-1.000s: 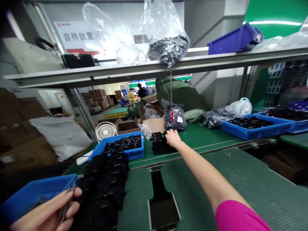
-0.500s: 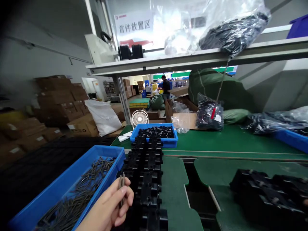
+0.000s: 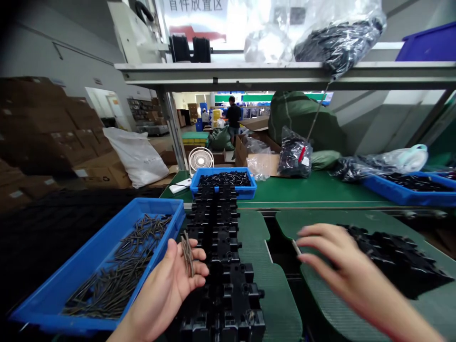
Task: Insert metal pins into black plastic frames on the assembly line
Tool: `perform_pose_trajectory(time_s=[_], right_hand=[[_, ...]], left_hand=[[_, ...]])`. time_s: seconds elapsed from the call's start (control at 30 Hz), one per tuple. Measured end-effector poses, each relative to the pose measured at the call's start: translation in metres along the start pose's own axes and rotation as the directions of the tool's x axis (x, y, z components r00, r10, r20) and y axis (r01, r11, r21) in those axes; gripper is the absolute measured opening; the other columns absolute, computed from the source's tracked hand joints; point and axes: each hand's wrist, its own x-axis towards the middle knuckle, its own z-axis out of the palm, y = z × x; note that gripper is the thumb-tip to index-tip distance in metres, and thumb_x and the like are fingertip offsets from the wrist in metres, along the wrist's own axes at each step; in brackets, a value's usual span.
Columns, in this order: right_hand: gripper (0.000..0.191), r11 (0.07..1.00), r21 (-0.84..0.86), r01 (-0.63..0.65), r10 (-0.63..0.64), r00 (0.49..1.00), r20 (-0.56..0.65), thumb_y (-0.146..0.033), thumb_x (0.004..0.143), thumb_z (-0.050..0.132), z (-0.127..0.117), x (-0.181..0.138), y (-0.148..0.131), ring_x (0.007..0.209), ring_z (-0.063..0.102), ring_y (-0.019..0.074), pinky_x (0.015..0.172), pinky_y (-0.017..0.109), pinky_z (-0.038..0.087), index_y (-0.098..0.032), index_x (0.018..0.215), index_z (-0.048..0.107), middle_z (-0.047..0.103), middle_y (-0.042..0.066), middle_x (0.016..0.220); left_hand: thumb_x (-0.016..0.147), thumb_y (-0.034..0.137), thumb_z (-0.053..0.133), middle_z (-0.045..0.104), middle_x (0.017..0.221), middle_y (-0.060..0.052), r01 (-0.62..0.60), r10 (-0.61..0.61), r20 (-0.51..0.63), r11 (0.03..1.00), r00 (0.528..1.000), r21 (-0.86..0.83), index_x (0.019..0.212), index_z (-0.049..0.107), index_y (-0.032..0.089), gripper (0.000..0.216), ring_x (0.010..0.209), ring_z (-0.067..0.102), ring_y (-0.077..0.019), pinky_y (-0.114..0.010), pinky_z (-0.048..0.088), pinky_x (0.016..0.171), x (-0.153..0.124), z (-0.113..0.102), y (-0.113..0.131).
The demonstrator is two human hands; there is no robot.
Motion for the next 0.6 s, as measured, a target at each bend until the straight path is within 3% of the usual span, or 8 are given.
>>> perform_pose_trajectory(time_s=[0.07,0.13,0.23,0.43,0.6], right_hand=[[0.018,0.986,0.109,0.129,-0.147,0.974,0.171,-0.042,0.088,0.055,0.026,0.017,-0.063,0.111,0.047,0.0276,0.091,0.046,0.045,-0.033,0.103,0.061,0.053,0.01,0.115],[0.015,0.963,0.202,0.177,-0.222,0.948,0.229,-0.035,0.09,0.054,0.053,0.034,-0.116,0.105,0.048,0.0241,0.087,0.041,0.045,-0.027,0.102,0.059,0.054,0.008,0.109],[0.012,0.947,0.263,0.187,-0.254,0.935,0.249,-0.032,0.09,0.056,0.084,0.049,-0.162,0.096,0.047,0.0211,0.084,0.038,0.043,-0.022,0.096,0.058,0.055,0.006,0.101],[0.01,0.939,0.295,0.18,-0.262,0.928,0.266,-0.024,0.092,0.05,0.107,0.05,-0.175,0.088,0.045,0.0182,0.081,0.035,0.04,-0.018,0.093,0.057,0.053,0.005,0.093],[0.011,0.841,0.541,0.003,-0.155,0.959,0.237,-0.024,0.089,0.055,0.111,0.049,-0.16,0.085,0.05,0.0142,0.076,0.028,0.042,-0.017,0.08,0.056,0.056,0.002,0.088]], left_hand=[[0.089,0.055,0.041,0.06,0.096,-0.008,-0.008,0.008,0.006,1.0,1.0,0.018,0.108,0.052,0.018,0.043,0.077,0.06,-0.0188,-0.032,0.049,0.068,-0.005,-0.001,-0.002],[0.09,0.053,0.043,0.06,0.098,-0.009,-0.003,0.003,0.025,1.0,1.0,0.017,0.11,0.053,0.018,0.042,0.081,0.061,-0.02,-0.035,0.049,0.073,-0.009,-0.002,-0.004],[0.092,0.048,0.043,0.061,0.105,-0.01,0.003,-0.003,0.063,1.0,0.998,0.0,0.111,0.054,0.018,0.038,0.088,0.06,-0.0198,-0.037,0.05,0.081,-0.015,-0.006,-0.007],[0.094,0.038,0.044,0.054,0.124,-0.006,0.018,-0.025,0.12,0.998,0.992,0.062,0.115,0.052,0.023,0.026,0.11,0.053,-0.0193,-0.032,0.05,0.089,-0.014,-0.015,-0.011],[0.09,0.031,0.052,0.061,0.105,-0.007,0.068,-0.069,0.041,0.998,0.997,0.016,0.105,0.052,0.019,0.019,0.094,0.062,-0.0215,-0.041,0.054,0.083,-0.01,-0.02,-0.011]])
